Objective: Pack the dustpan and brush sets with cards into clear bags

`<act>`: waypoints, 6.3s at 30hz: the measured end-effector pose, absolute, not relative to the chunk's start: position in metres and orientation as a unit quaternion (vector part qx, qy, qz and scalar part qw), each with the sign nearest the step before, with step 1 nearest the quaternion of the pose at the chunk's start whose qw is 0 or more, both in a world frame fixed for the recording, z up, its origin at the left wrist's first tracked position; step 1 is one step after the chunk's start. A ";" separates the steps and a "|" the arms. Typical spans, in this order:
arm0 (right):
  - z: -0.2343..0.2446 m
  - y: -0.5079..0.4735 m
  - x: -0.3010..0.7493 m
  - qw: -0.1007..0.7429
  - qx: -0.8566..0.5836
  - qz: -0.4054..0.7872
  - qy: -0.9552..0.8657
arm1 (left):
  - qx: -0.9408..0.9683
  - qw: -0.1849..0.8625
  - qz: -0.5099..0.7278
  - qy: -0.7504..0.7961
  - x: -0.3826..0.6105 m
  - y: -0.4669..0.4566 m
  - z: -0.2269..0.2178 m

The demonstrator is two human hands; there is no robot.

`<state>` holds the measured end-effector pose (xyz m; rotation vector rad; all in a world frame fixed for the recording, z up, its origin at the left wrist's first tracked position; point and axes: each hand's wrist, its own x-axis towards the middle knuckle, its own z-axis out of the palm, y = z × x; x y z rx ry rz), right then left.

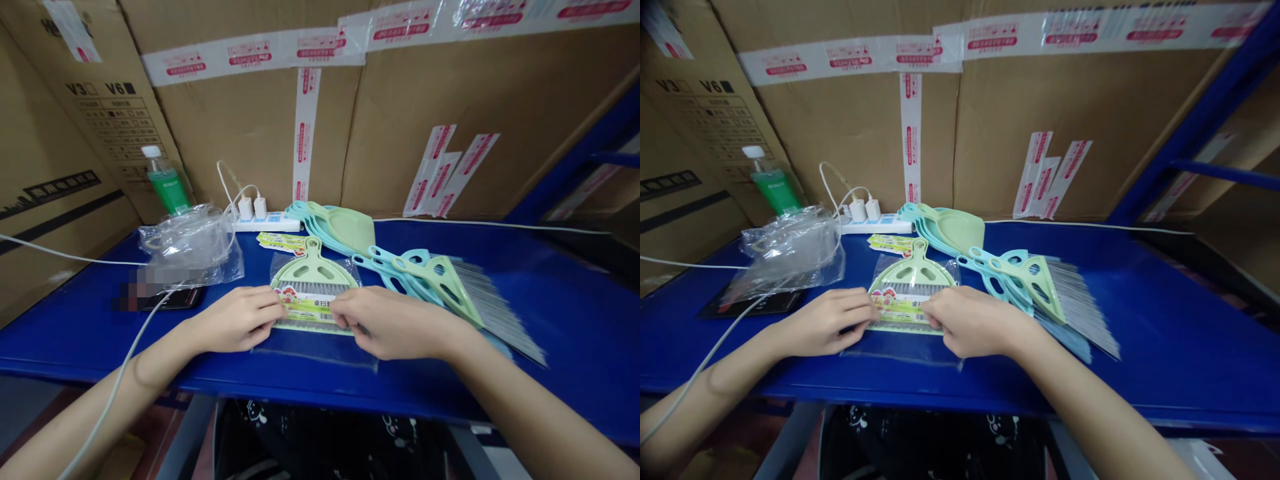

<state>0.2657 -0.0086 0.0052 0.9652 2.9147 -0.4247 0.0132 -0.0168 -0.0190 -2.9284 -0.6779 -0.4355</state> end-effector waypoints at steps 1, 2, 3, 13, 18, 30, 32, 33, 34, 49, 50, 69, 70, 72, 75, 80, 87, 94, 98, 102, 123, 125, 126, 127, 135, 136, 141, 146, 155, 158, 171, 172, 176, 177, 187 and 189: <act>0.004 -0.008 0.266 0.021 0.311 -0.140 0.940 | -0.964 0.038 -0.142 -0.223 0.013 -0.017 -0.019; 0.003 -0.008 0.267 0.021 0.310 -0.144 0.940 | -0.964 0.024 -0.141 -0.225 0.013 -0.017 -0.018; 0.003 -0.008 0.267 0.020 0.308 -0.149 0.940 | -0.964 0.012 -0.139 -0.227 0.013 -0.017 -0.018; 0.005 -0.009 0.271 0.052 0.337 -0.163 0.926 | -0.964 -0.040 -0.117 -0.234 0.013 -0.017 -0.016; 0.009 -0.009 0.270 0.083 0.353 -0.160 0.918 | -0.959 -0.056 -0.122 -0.248 0.013 -0.018 -0.010; 0.010 -0.005 0.271 0.060 0.384 -0.161 0.907 | -0.949 -0.108 -0.096 -0.280 0.003 -0.019 -0.002; 0.011 -0.004 0.270 0.064 0.394 -0.160 0.903 | -0.949 -0.114 -0.083 -0.283 0.002 -0.018 -0.002; 0.011 -0.004 0.270 0.068 0.398 -0.163 0.900 | -0.949 -0.116 -0.075 -0.284 0.002 -0.018 -0.002; 0.011 -0.003 0.270 0.072 0.403 -0.169 0.896 | -0.949 -0.119 -0.068 -0.285 0.002 -0.018 -0.002; 0.016 -0.003 0.265 0.094 0.424 -0.201 0.878 | -0.954 -0.135 -0.065 -0.260 0.007 -0.017 -0.003; 0.016 -0.003 0.265 0.096 0.426 -0.201 0.877 | -0.952 -0.132 -0.066 -0.267 0.007 -0.016 -0.003; 0.006 0.001 0.264 0.081 0.412 -0.175 0.891 | -0.946 -0.041 -0.112 -0.302 0.014 -0.015 -0.014; 0.006 0.001 0.263 0.080 0.415 -0.178 0.889 | -0.945 -0.038 -0.113 -0.305 0.015 -0.015 -0.015; 0.007 0.001 0.263 0.073 0.421 -0.183 0.886 | -0.943 -0.034 -0.115 -0.310 0.016 -0.015 -0.016; 0.008 0.002 0.262 0.069 0.425 -0.189 0.883 | -0.940 -0.027 -0.121 -0.317 0.018 -0.015 -0.017; 0.011 0.002 0.261 0.080 0.428 -0.190 0.880 | -0.932 -0.022 -0.133 -0.337 0.020 -0.016 -0.020; 0.008 0.002 0.264 0.057 0.388 -0.161 0.906 | -0.913 -0.060 -0.161 -0.369 0.023 -0.016 -0.023; 0.008 -0.004 0.261 0.046 0.414 -0.153 0.896 | -0.902 -0.086 -0.170 -0.387 0.025 -0.017 -0.024; 0.006 -0.004 0.263 0.056 0.398 -0.123 0.908 | -0.898 -0.094 -0.174 -0.392 0.025 -0.017 -0.025; 0.003 -0.002 0.266 0.062 0.390 -0.120 0.911 | -0.896 -0.098 -0.176 -0.396 0.025 -0.016 -0.026; 0.003 0.000 0.267 0.050 0.446 -0.128 0.884 | -0.885 -0.081 -0.213 -0.406 0.020 -0.012 -0.035; 0.005 -0.001 0.267 0.057 0.454 -0.127 0.880 | -0.883 -0.083 -0.208 -0.413 0.020 -0.012 -0.035; 0.005 -0.001 0.267 0.060 0.458 -0.127 0.878 | -0.882 -0.083 -0.207 -0.415 0.020 -0.012 -0.035; 0.005 -0.001 0.266 0.061 0.461 -0.127 0.876 | -0.882 -0.083 -0.207 -0.416 0.020 -0.012 -0.035; 0.003 -0.002 0.266 0.056 0.470 -0.123 0.872 | -0.893 -0.091 -0.204 -0.391 0.021 -0.013 -0.031; 0.003 -0.001 0.266 0.055 0.473 -0.125 0.870 | -0.894 -0.091 -0.204 -0.388 0.021 -0.013 -0.030; 0.002 -0.001 0.267 0.050 0.483 -0.131 0.864 | -0.900 -0.073 -0.192 -0.384 0.021 -0.013 -0.032; 0.004 -0.002 0.267 0.068 0.483 -0.102 0.867 | -0.908 -0.020 -0.166 -0.383 0.019 -0.013 -0.033; -0.005 -0.002 0.265 -0.024 0.348 -0.059 0.935 | -0.930 0.079 -0.138 -0.331 0.023 -0.014 -0.030; -0.007 -0.001 0.264 -0.038 0.305 -0.028 0.951 | -0.939 0.068 -0.104 -0.320 0.024 -0.013 -0.030; -0.008 -0.001 0.259 -0.023 0.281 -0.005 0.959 | -0.946 0.099 -0.039 -0.306 0.024 -0.012 -0.031; -0.009 -0.001 0.259 -0.026 0.280 -0.004 0.960 | -0.945 0.103 -0.034 -0.307 0.025 -0.013 -0.031; -0.009 -0.002 0.258 -0.024 0.285 0.005 0.958 | -0.942 0.120 -0.015 -0.312 0.027 -0.013 -0.029; -0.009 -0.003 0.257 -0.019 0.287 0.011 0.958 | -0.942 0.123 -0.011 -0.313 0.028 -0.013 -0.029; -0.006 -0.008 0.254 0.014 0.322 0.010 0.947 | -0.939 0.138 -0.006 -0.314 0.031 -0.014 -0.027; -0.005 -0.008 0.255 0.011 0.320 0.011 0.947 | -0.939 0.146 -0.012 -0.311 0.031 -0.014 -0.027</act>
